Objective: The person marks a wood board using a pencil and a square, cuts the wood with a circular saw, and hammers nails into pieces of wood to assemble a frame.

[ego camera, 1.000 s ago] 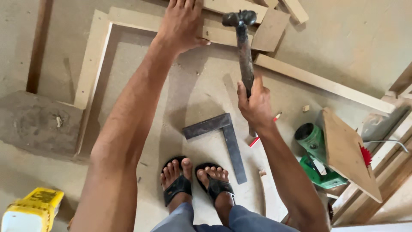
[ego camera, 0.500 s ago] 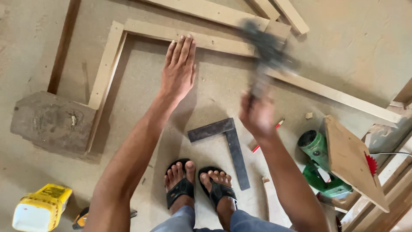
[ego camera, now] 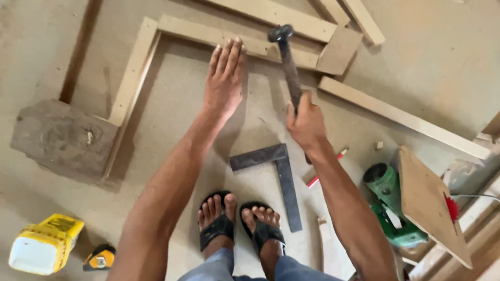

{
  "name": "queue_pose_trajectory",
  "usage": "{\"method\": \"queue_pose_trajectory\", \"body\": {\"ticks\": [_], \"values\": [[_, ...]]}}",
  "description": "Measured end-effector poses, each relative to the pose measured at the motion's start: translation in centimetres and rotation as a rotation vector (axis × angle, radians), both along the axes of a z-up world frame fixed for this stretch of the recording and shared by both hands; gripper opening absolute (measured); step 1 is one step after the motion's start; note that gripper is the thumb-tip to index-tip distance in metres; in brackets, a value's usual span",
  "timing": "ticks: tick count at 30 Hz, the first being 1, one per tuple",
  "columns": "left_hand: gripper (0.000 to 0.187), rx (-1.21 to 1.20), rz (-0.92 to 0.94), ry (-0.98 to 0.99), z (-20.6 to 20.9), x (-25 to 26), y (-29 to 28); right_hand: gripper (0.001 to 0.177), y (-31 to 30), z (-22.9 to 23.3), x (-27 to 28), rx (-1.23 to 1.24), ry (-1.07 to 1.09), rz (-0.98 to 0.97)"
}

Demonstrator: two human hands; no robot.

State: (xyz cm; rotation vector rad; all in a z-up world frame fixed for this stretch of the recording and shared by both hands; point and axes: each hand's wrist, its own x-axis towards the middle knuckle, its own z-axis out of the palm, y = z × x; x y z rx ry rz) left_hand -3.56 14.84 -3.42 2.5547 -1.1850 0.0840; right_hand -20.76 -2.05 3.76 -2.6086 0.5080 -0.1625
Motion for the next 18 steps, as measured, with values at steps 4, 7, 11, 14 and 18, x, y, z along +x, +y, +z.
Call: {"method": "queue_pose_trajectory", "body": {"ticks": [4,7,11,14,18], "values": [[0.074,0.091,-0.006,0.009,-0.5,0.3,-0.3,0.028,0.9,1.0,-2.7,0.133,-0.245,-0.085],[0.068,-0.015,-0.002,-0.029,-1.0,-0.2,-0.2,0.030,1.6,1.3,-4.7,0.390,-0.465,-0.149],[0.063,-0.058,0.000,-0.066,-1.3,-0.1,-0.1,0.032,1.0,-0.6,-1.6,0.481,-0.128,-0.154],[0.061,-0.059,-0.004,-0.089,-1.3,-0.2,0.2,0.031,0.5,0.7,-0.7,-0.025,-0.107,-0.044],[0.060,-0.083,-0.013,-0.080,-1.2,-0.3,0.1,0.028,1.5,5.5,-3.6,0.266,-0.392,-0.203]]}}
